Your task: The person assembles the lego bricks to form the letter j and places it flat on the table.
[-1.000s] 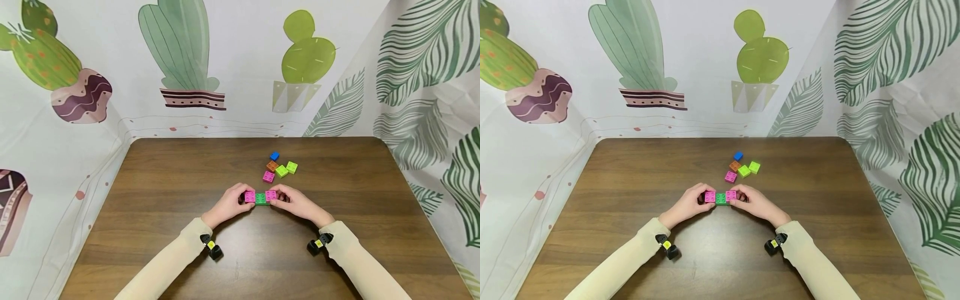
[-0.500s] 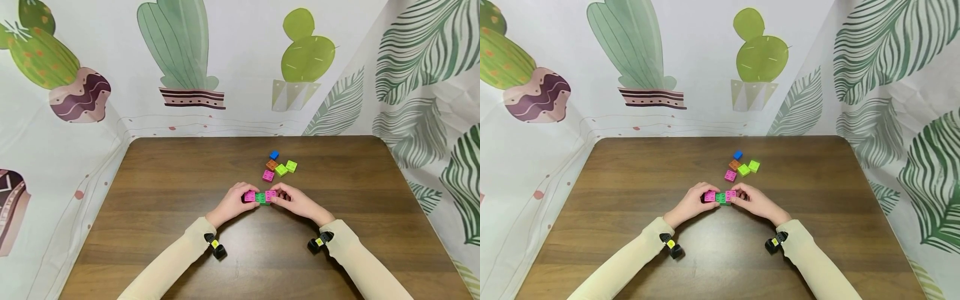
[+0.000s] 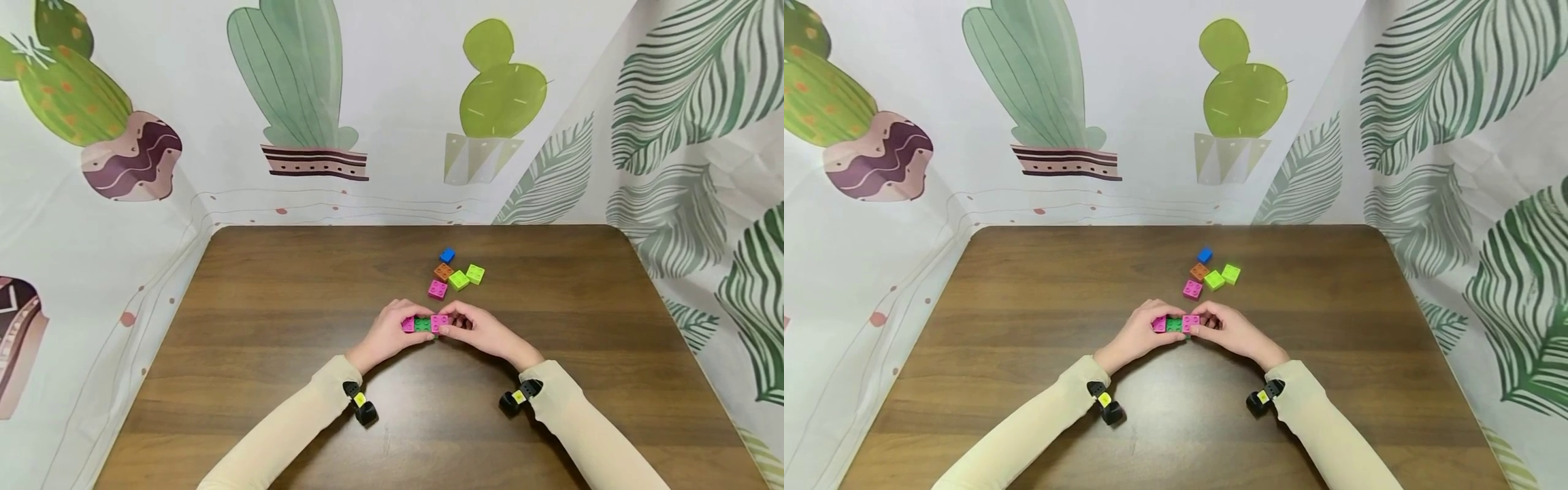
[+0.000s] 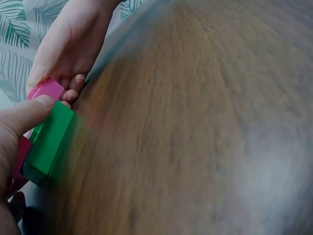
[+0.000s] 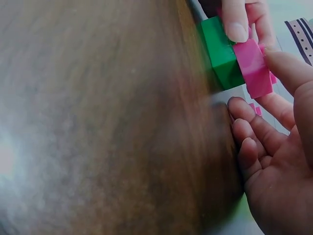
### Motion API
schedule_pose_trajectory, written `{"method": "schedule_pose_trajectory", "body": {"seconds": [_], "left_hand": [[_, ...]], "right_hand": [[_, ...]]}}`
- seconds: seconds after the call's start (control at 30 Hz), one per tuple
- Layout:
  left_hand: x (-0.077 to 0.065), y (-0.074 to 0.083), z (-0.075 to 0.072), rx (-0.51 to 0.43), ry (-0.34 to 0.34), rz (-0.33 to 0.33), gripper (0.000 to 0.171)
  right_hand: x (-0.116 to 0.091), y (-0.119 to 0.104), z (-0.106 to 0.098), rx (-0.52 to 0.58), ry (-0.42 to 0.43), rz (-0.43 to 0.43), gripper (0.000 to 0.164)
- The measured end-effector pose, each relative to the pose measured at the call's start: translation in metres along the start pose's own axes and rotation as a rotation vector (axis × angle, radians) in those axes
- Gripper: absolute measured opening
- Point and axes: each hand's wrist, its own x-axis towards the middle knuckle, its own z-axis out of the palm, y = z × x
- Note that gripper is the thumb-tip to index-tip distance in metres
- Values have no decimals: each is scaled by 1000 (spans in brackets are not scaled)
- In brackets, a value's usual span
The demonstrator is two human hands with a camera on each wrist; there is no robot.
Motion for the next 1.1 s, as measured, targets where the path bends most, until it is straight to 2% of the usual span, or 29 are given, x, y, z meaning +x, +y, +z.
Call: {"method": "schedule_pose_trajectory", "body": {"seconds": [0.23,0.53,0.67,0.93,1.1], "left_hand": [[0,0,2,-2,40,11,39],[-1,0,2,29,53,39,40],[-3,-1,0,14,51,30,40],[-7,-5,-5,7,44,-43,38],[-9,-8,-8,5,52,-39,38]], "right_hand": [[2,-2,4,-17,13,13,17],[2,-4,3,-22,9,17,18],[2,-4,1,-57,12,11,19],[7,-2,-5,-151,191,1,24],[14,-1,-8,-220,279,-21,28]]}}
